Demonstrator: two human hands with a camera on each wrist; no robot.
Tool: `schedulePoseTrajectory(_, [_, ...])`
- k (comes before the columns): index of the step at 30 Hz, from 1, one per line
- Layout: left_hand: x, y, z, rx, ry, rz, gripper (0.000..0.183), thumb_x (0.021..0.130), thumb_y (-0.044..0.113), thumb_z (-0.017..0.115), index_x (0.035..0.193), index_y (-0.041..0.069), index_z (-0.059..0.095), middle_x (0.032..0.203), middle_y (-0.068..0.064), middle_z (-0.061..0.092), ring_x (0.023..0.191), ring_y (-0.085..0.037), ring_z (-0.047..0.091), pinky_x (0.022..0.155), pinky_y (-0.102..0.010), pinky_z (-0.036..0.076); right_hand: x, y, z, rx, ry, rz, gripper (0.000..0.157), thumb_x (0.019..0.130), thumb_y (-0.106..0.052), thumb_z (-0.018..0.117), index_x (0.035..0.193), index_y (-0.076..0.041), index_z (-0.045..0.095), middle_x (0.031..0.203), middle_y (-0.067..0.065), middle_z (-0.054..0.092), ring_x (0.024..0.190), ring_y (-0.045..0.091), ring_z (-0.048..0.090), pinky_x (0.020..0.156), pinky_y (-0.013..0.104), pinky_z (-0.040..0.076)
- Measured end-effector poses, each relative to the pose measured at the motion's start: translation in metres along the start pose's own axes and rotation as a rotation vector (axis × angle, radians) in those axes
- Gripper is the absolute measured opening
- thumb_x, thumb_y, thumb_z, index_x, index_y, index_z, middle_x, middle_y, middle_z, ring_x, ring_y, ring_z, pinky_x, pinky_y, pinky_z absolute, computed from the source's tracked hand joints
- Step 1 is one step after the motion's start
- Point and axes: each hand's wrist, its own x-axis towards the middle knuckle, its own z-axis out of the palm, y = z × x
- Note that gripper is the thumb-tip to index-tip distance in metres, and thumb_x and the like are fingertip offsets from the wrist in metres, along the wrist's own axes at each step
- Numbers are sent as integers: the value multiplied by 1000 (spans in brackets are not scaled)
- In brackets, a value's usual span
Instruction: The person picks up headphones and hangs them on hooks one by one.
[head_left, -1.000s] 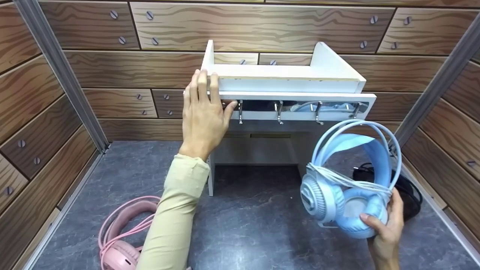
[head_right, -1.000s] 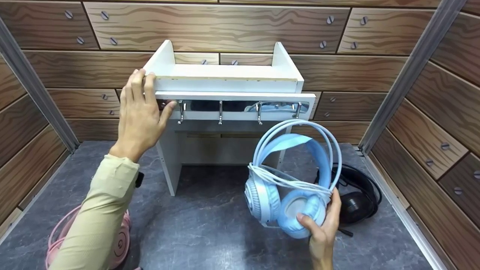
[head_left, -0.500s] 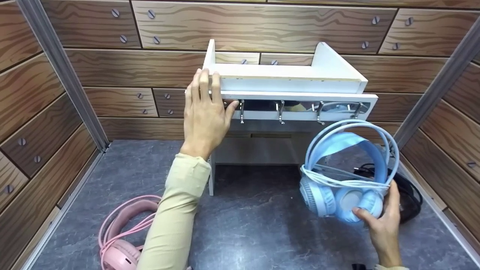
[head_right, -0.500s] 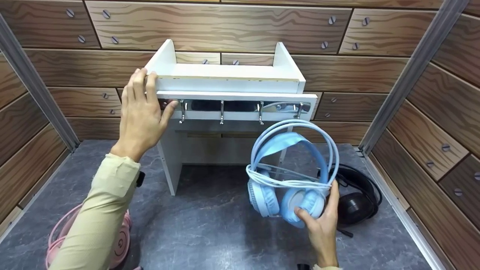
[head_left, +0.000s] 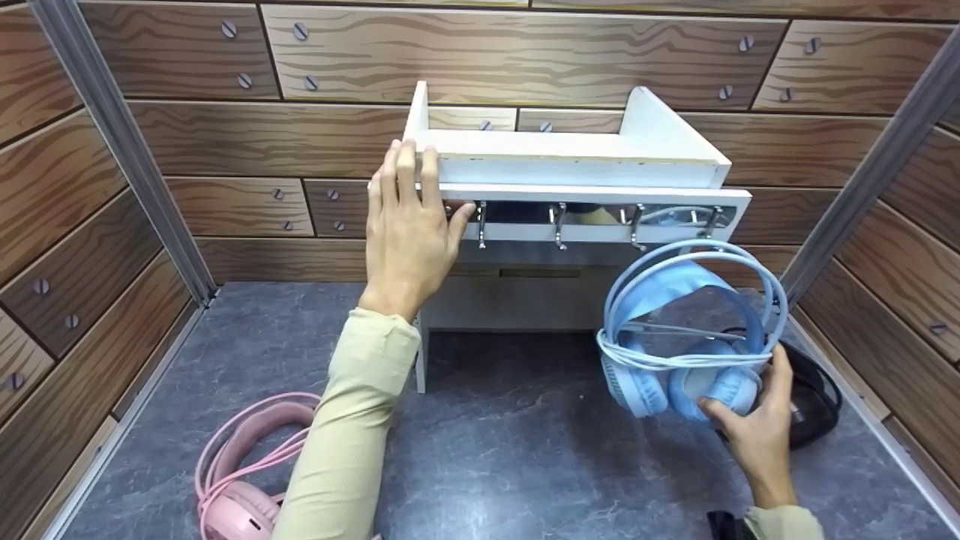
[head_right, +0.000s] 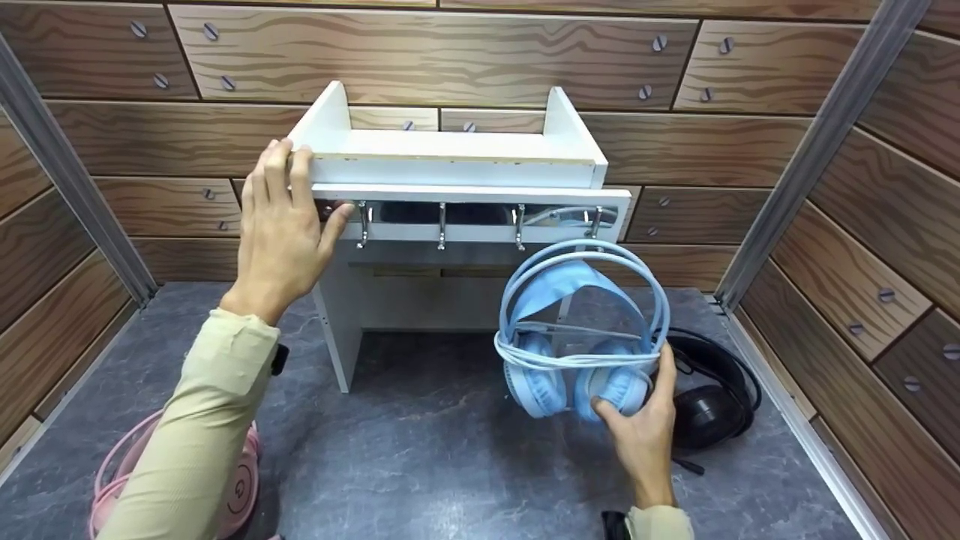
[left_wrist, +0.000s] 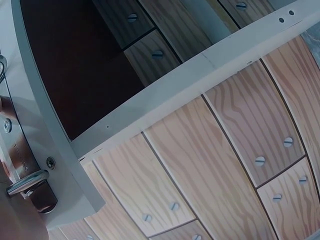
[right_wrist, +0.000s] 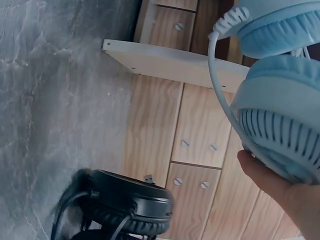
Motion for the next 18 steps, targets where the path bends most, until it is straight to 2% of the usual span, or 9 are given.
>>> schedulePoseTrajectory(5, [1, -1, -1, -1, -7, 5, 70, 105, 47, 46, 150, -4, 30, 154, -28, 28, 146, -42, 23, 121, -49, 18, 4, 8, 4, -4, 2, -22, 104, 69, 28, 68, 158, -3, 25, 135, -4, 44, 118, 11, 45, 94, 15, 37])
schedulePoseTrajectory(11, [2, -2, -2, 11, -4, -8, 70, 104, 47, 47, 150, -3, 30, 153, -27, 28, 146, -41, 23, 120, -49, 18, 10, 21, 11, -9, -40, -87, 102, 69, 27, 68, 156, 2, 21, 142, 12, 43, 124, 8, 41, 102, 15, 32])
schedulePoseTrajectory(18, [1, 0, -1, -8, -30, -12, 69, 105, 47, 45, 151, -3, 30, 154, -27, 28, 147, -40, 22, 122, -47, 15, 10, 33, 11, -21, -47, -124, 101, 68, 27, 68, 155, 6, 19, 143, 20, 41, 125, 5, 41, 101, 15, 33])
